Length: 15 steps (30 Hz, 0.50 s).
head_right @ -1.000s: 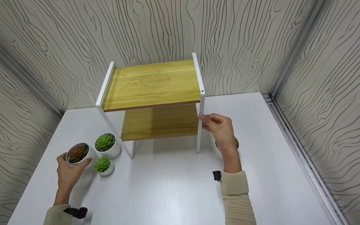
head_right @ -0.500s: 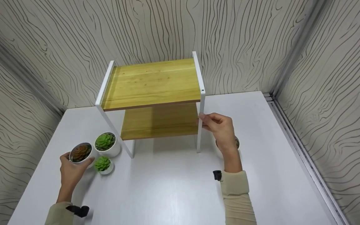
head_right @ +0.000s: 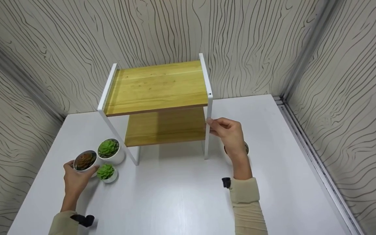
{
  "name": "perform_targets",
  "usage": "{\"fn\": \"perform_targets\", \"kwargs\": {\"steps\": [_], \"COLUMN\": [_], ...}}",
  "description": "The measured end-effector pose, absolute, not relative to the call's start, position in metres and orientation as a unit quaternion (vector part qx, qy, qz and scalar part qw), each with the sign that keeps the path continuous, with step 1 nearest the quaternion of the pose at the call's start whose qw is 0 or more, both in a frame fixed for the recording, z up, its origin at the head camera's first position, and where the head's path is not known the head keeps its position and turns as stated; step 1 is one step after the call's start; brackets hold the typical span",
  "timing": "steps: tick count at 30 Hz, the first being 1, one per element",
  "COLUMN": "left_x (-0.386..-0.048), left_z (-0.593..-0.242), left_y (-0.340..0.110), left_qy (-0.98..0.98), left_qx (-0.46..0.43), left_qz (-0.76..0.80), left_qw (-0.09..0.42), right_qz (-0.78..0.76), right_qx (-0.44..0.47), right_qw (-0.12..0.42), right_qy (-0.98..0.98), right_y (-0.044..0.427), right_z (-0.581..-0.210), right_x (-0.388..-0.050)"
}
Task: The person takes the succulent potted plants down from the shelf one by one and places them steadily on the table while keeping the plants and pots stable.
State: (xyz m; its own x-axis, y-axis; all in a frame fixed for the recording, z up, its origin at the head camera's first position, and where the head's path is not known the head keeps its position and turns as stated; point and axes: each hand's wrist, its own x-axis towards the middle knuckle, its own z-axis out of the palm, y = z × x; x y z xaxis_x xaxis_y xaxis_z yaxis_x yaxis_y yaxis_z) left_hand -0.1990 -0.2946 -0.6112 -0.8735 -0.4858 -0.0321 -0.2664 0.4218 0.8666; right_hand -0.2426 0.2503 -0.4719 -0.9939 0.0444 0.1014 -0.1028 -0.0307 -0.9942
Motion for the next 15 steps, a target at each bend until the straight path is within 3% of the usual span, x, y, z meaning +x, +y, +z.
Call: {"fn": "perform_targets", "kwargs": {"steps": [15], "left_x": [-0.1987], "left_z": [-0.6148], "left_y": [-0.295], "left_qy": [-0.837], "left_qx": [0.235], "left_qz": [-0.484], "left_qw": [0.103], "right_qz": [0.717], "right_qx": [0.032], "right_qw": [0.054], "right_qy": [-0.694], "right_y": [0.2514], "right_z": [-0.4746], "right_x": [-0.2424]}}
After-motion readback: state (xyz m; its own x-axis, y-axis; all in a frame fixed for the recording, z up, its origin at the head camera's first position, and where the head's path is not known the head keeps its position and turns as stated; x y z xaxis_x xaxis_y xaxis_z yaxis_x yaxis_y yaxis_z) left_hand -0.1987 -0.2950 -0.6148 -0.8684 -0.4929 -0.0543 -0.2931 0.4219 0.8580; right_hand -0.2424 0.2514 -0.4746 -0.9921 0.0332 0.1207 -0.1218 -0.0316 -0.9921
